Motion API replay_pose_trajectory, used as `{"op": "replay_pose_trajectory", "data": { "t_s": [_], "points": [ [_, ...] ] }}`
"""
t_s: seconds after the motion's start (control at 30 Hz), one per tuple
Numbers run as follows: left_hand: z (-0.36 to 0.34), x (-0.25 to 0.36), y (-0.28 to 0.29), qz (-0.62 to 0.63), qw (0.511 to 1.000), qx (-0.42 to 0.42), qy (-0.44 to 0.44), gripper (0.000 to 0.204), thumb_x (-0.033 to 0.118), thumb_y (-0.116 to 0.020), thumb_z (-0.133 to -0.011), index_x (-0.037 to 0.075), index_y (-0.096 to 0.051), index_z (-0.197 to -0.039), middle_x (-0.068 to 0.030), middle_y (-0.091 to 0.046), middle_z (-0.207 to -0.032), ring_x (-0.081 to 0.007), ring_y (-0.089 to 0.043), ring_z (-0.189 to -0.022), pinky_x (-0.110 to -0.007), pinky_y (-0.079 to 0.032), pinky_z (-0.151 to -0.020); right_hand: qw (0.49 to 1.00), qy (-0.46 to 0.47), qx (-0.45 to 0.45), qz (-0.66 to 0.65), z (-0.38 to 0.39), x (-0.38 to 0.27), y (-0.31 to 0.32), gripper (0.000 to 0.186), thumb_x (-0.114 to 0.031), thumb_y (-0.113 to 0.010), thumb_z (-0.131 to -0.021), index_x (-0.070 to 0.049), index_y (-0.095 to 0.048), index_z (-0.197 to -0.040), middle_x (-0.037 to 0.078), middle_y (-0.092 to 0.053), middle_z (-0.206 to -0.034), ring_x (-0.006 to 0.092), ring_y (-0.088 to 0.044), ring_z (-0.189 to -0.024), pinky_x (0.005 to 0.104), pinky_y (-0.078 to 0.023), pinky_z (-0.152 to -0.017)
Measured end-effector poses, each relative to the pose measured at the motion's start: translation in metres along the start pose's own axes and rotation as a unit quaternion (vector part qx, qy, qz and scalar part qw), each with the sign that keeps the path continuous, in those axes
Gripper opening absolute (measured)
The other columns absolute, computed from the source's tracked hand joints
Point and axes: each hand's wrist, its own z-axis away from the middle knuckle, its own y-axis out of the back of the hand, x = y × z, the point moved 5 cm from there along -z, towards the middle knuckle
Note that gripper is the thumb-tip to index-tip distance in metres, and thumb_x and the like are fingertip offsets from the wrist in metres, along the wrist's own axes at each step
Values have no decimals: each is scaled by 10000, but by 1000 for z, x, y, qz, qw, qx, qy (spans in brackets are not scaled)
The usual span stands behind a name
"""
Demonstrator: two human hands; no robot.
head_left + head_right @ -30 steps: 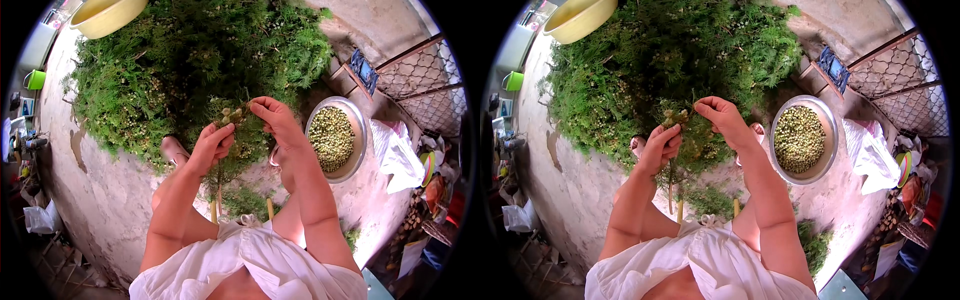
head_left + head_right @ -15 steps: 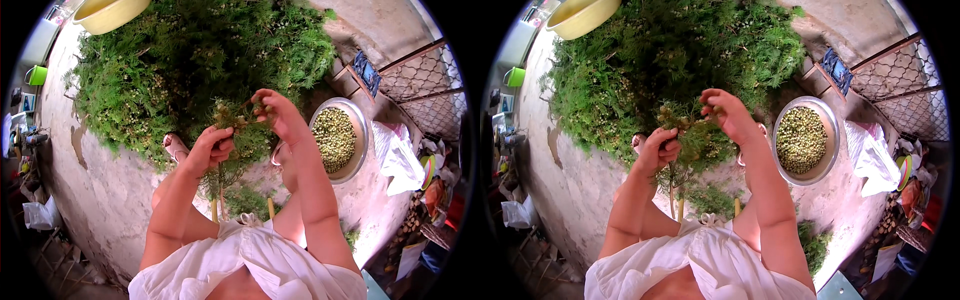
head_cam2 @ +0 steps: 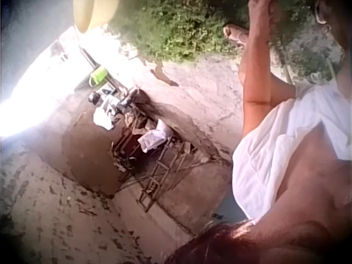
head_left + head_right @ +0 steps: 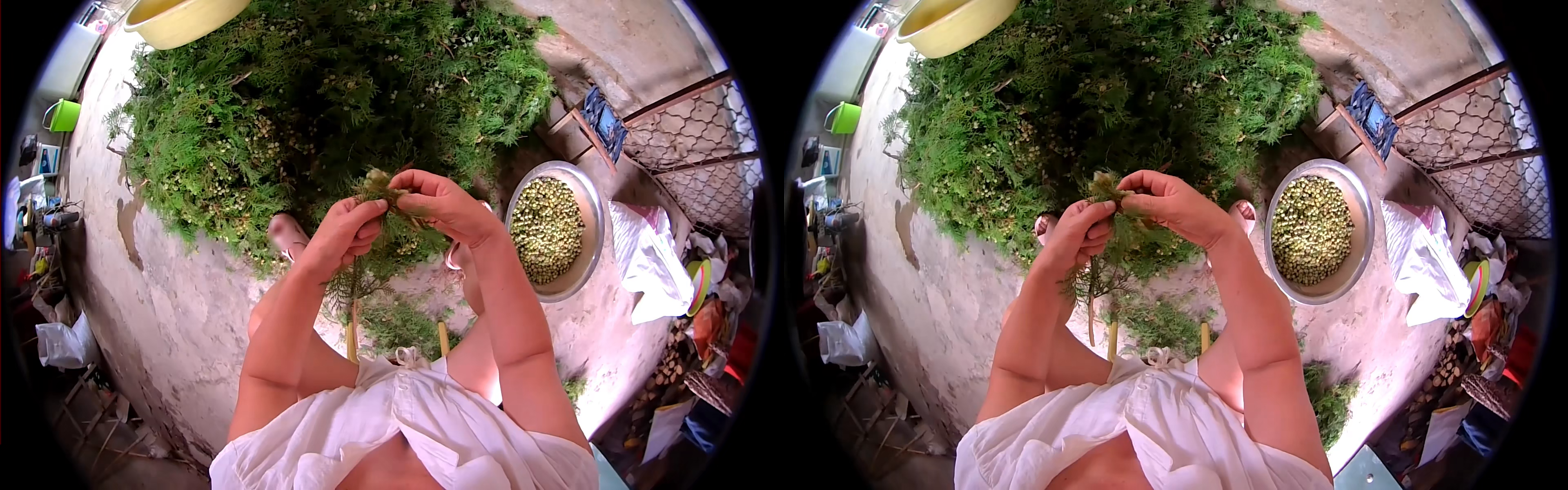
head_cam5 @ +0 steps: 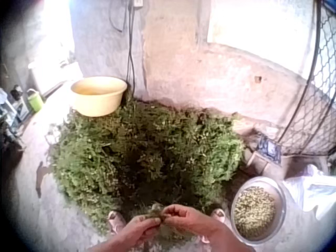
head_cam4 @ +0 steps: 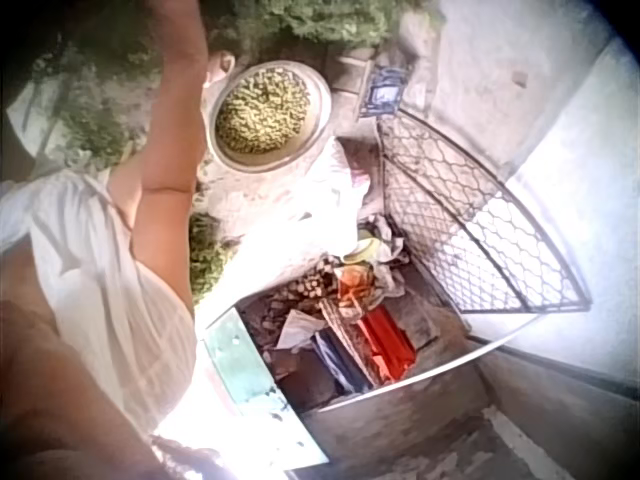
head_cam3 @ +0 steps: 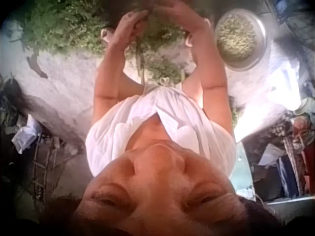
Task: The person picks small green fruits from green leafy branches by hand and places them into a large metal bowl.
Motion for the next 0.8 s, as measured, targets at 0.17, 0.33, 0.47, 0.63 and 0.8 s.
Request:
{"op": "replay_pose_trajectory", "data": {
  "t_s": [0.17, 0.33, 0.47, 0.63, 0.8],
  "points": [
    [0, -5, 3, -68, 997, 31, 27, 235, 220, -495, -875, 141, -403, -673, 86, -294, -489, -16, -215, -394, -193, -136, -357, 998, -31, -43, -36, 1, 3, 0, 318, -145, -574, -821, -37, -510, -1112, -18, -562, -926, 37, -498, -801, 192, -402, -691],
    [4, -2, 1, -33, 999, -1, 29, 190, 242, -507, -876, 144, -427, -734, 88, -309, -507, -14, -224, -402, -197, -138, -359, 999, -28, -8, -17, -1, 1, -5, 297, -136, -593, -811, -42, -544, -1089, -9, -577, -944, 55, -514, -818, 196, -411, -683],
    [3, 2, 1, -24, 1000, 7, 5, 171, 242, -505, -878, 144, -435, -755, 92, -306, -508, -13, -226, -404, -193, -137, -362, 995, -22, 47, -79, -3, 9, -5, 269, -139, -609, -807, -31, -566, -1049, -9, -592, -919, 63, -530, -801, 203, -427, -695],
    [4, 0, -3, -22, 1000, 18, -2, 189, 248, -509, -877, 150, -418, -742, 93, -297, -499, -11, -214, -401, -190, -128, -361, 985, 12, 121, -120, 1, 10, 32, 256, -136, -601, -815, -33, -556, -1045, -10, -592, -881, 78, -546, -774, 210, -443, -695],
    [4, 3, 3, -47, 998, 35, 2, 252, 259, -496, -879, 139, -406, -676, 85, -297, -484, -17, -205, -388, -203, -111, -351, 957, 72, 209, -186, 0, -6, 47, 207, -159, -580, -832, -56, -558, -1009, -2, -587, -886, 101, -557, -780, 214, -463, -674]
  ]
}}
